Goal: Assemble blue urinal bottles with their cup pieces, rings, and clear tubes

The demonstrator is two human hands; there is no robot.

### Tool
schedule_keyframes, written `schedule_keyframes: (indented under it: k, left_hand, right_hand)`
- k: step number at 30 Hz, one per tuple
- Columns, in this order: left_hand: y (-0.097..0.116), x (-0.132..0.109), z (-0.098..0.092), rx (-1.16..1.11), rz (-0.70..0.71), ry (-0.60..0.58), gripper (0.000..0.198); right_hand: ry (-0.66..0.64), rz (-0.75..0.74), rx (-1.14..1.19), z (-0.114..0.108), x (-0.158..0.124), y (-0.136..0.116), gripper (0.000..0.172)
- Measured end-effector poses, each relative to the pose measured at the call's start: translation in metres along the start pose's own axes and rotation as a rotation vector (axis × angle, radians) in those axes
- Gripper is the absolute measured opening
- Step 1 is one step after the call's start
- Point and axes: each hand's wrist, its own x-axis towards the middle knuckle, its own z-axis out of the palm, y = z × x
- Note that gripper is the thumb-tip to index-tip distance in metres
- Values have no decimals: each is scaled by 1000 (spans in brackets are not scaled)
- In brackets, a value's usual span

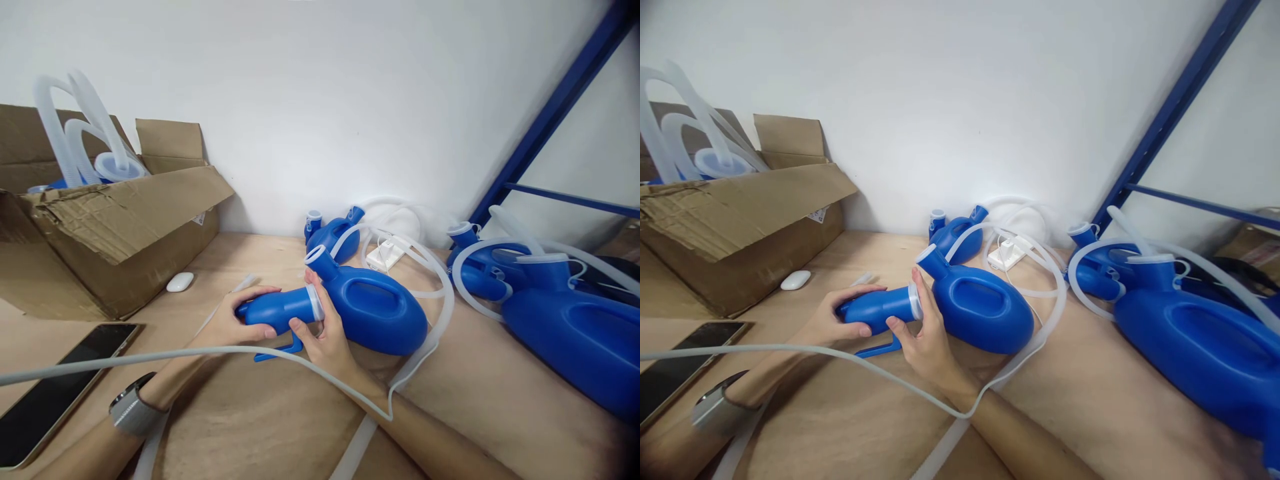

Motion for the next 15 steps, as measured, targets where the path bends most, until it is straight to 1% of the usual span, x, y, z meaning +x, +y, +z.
schedule_keyframes:
  k: [7, 15]
  left_hand:
    - [3, -2, 6, -34, -21, 14, 106]
    - [2, -1, 6, -33, -20, 8, 106]
  right_hand:
    - [-1, 30, 37, 3, -2, 3, 74]
    - [-2, -6, 26, 2, -1, 2, 73]
